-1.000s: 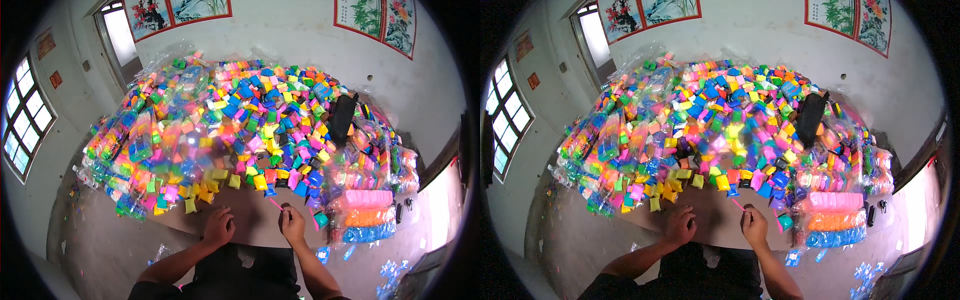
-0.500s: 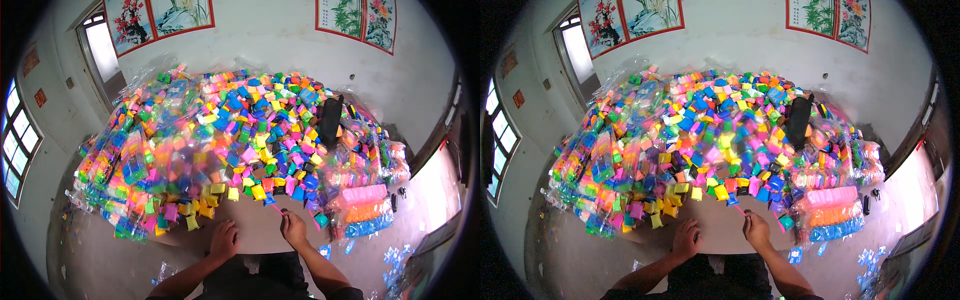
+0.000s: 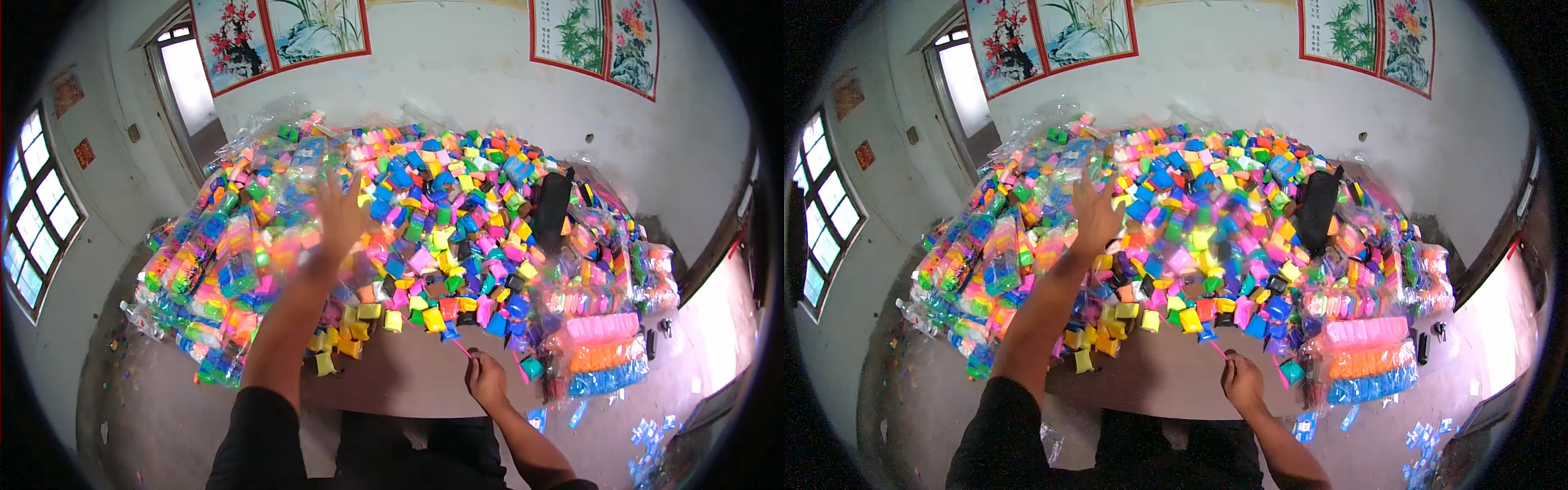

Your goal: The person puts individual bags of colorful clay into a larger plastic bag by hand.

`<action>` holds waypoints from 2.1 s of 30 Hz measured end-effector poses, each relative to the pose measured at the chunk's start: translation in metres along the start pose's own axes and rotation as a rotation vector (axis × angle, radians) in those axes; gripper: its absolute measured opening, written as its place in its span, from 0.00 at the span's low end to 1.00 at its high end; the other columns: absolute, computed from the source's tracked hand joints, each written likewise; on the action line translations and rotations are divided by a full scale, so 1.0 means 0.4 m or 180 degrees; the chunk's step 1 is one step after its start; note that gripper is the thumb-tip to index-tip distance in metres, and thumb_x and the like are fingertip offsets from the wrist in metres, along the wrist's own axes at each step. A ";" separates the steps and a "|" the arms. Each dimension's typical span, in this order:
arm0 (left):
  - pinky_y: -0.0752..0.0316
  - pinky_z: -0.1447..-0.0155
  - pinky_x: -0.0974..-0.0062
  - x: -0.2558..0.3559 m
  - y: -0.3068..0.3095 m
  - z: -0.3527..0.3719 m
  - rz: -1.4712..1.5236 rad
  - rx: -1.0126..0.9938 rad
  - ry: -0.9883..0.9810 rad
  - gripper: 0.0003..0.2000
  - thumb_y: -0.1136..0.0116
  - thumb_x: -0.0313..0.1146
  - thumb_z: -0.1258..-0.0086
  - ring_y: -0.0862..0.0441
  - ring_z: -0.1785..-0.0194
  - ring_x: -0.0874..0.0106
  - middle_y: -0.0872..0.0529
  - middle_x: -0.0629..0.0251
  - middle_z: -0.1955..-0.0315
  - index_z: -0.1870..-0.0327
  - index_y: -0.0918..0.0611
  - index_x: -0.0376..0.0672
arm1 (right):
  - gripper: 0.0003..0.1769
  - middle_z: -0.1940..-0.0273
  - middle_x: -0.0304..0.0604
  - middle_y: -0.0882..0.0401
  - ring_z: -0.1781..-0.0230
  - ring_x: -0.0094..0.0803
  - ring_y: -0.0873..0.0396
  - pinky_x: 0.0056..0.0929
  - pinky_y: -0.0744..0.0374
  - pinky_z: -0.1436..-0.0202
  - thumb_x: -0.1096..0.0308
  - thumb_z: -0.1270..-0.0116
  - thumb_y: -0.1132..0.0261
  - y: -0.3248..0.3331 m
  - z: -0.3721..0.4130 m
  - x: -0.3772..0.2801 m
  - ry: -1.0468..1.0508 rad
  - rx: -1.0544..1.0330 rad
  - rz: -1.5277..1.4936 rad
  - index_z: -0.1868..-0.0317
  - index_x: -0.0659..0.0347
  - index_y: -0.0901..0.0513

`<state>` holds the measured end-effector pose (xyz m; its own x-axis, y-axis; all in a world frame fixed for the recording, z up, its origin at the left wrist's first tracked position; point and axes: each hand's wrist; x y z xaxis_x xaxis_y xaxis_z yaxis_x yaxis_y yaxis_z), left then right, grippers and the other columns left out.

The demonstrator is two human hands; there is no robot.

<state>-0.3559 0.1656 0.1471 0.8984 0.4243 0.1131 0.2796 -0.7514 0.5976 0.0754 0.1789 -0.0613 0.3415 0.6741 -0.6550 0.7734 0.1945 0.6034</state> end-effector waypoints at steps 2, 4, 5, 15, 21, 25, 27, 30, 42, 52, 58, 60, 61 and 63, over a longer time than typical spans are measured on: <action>0.51 0.21 0.21 -0.031 -0.042 -0.058 -0.0683 -0.0515 0.0231 0.36 0.29 0.53 0.32 0.51 0.16 0.29 0.45 0.37 0.16 0.23 0.23 0.53 | 0.05 0.59 0.61 0.12 0.58 0.61 0.13 0.51 0.16 0.54 0.74 0.25 0.37 0.005 0.000 0.003 0.0088 0.0050 -0.0088 0.54 0.64 0.16; 0.53 0.24 0.16 -0.070 -0.068 -0.060 -0.0837 -0.0839 0.0479 0.38 0.30 0.58 0.33 0.52 0.16 0.28 0.46 0.38 0.16 0.23 0.24 0.52 | 0.05 0.60 0.61 0.13 0.58 0.61 0.13 0.51 0.16 0.54 0.74 0.25 0.37 0.005 0.004 0.017 0.0133 0.0060 -0.0081 0.53 0.64 0.16; 0.54 0.26 0.12 -0.097 -0.077 -0.053 -0.0985 -0.1219 0.0736 0.41 0.32 0.63 0.33 0.53 0.16 0.27 0.46 0.38 0.16 0.22 0.25 0.51 | 0.05 0.60 0.61 0.13 0.58 0.62 0.13 0.51 0.16 0.54 0.74 0.24 0.38 0.001 0.004 0.024 0.0136 0.0034 -0.0072 0.53 0.64 0.16; 0.18 0.37 0.59 -0.317 0.215 0.156 0.0421 0.0660 -0.0017 0.13 0.36 0.35 0.25 0.13 0.42 0.59 0.08 0.57 0.50 0.47 0.10 0.37 | 0.05 0.62 0.60 0.13 0.60 0.62 0.14 0.54 0.17 0.56 0.72 0.25 0.38 0.005 -0.006 0.012 -0.0040 0.0015 -0.0170 0.54 0.62 0.16; 0.18 0.48 0.79 -0.455 0.378 0.262 0.3269 0.1561 0.2748 0.14 0.36 0.26 0.22 0.12 0.48 0.74 0.11 0.61 0.44 0.39 0.15 0.32 | 0.05 0.63 0.60 0.14 0.62 0.62 0.15 0.54 0.18 0.58 0.72 0.26 0.38 0.010 -0.006 0.005 -0.0019 -0.0086 -0.0124 0.54 0.62 0.17; 0.18 0.51 0.82 -0.519 0.397 0.268 0.3821 0.1726 0.2521 0.18 0.40 0.22 0.21 0.12 0.49 0.73 0.12 0.59 0.44 0.33 0.20 0.30 | 0.05 0.62 0.60 0.14 0.62 0.62 0.15 0.54 0.18 0.58 0.73 0.25 0.38 0.016 0.003 0.005 0.0026 -0.0014 -0.0072 0.53 0.62 0.17; 0.17 0.48 0.81 -0.570 0.415 0.261 0.3682 0.1630 0.2450 0.18 0.42 0.22 0.20 0.11 0.47 0.68 0.13 0.57 0.42 0.32 0.21 0.29 | 0.05 0.61 0.60 0.14 0.61 0.62 0.15 0.54 0.18 0.57 0.73 0.25 0.38 0.008 -0.003 0.005 0.0018 -0.0004 -0.0064 0.53 0.62 0.17; 0.20 0.38 0.74 -0.539 0.423 0.199 0.4208 0.2147 0.2407 0.26 0.43 0.30 0.17 0.19 0.34 0.61 0.23 0.54 0.28 0.21 0.30 0.36 | 0.06 0.59 0.60 0.13 0.59 0.62 0.14 0.53 0.17 0.55 0.73 0.25 0.38 0.005 0.014 0.019 -0.0072 -0.0006 -0.0059 0.52 0.62 0.17; 0.20 0.38 0.59 -0.082 0.239 0.515 0.1359 -0.0847 0.0672 0.21 0.40 0.41 0.19 0.12 0.44 0.54 0.10 0.51 0.47 0.32 0.19 0.40 | 0.08 0.43 0.59 0.16 0.45 0.57 0.15 0.44 0.16 0.44 0.78 0.29 0.38 0.004 0.005 0.040 -0.0080 0.0666 -0.0451 0.50 0.65 0.18; 0.25 0.28 0.55 0.224 0.330 0.934 0.1843 -0.1856 0.0985 0.11 0.33 0.29 0.28 0.19 0.33 0.48 0.14 0.49 0.40 0.48 0.13 0.38 | 0.11 0.42 0.58 0.19 0.45 0.57 0.16 0.44 0.17 0.44 0.80 0.34 0.36 0.026 -0.002 0.018 -0.0038 0.0653 -0.0519 0.51 0.67 0.18; 0.38 0.18 0.46 0.274 0.387 1.014 0.1485 -0.2083 0.0263 0.24 0.33 0.30 0.30 0.34 0.20 0.45 0.27 0.49 0.24 0.33 0.19 0.39 | 0.08 0.49 0.58 0.16 0.49 0.56 0.16 0.43 0.18 0.46 0.82 0.33 0.37 0.033 0.011 0.020 -0.0012 0.0530 -0.0599 0.54 0.67 0.20; 0.41 0.17 0.43 0.266 0.388 1.029 0.1277 -0.2105 0.0077 0.29 0.33 0.31 0.31 0.35 0.19 0.45 0.29 0.48 0.23 0.27 0.23 0.39 | 0.08 0.50 0.57 0.15 0.49 0.55 0.15 0.43 0.18 0.45 0.81 0.32 0.36 0.036 0.026 0.012 -0.0157 0.0276 -0.0774 0.54 0.65 0.19; 0.41 0.17 0.43 0.260 0.386 1.043 0.1310 -0.2150 0.0105 0.29 0.33 0.31 0.31 0.35 0.19 0.45 0.29 0.48 0.23 0.27 0.23 0.39 | 0.08 0.50 0.57 0.15 0.49 0.55 0.15 0.43 0.18 0.45 0.81 0.32 0.36 0.031 0.035 0.011 -0.0200 0.0240 -0.0743 0.54 0.65 0.19; 0.42 0.17 0.40 0.256 0.365 1.069 0.1418 -0.1933 0.0126 0.30 0.32 0.32 0.32 0.36 0.19 0.43 0.29 0.48 0.23 0.27 0.23 0.41 | 0.07 0.49 0.58 0.15 0.48 0.53 0.15 0.44 0.17 0.45 0.79 0.30 0.37 0.034 0.066 0.027 0.0138 0.0018 -0.0632 0.54 0.62 0.17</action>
<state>-0.0781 -0.1165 -0.0936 0.8668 0.1720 0.4680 -0.3534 -0.4503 0.8200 0.1037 0.1700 -0.0720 0.1588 0.6529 -0.7406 0.8262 0.3228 0.4617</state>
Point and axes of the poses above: each hand's wrist, its own z-axis away from the middle knuckle, its own y-axis out of the back of the hand, x = y × z
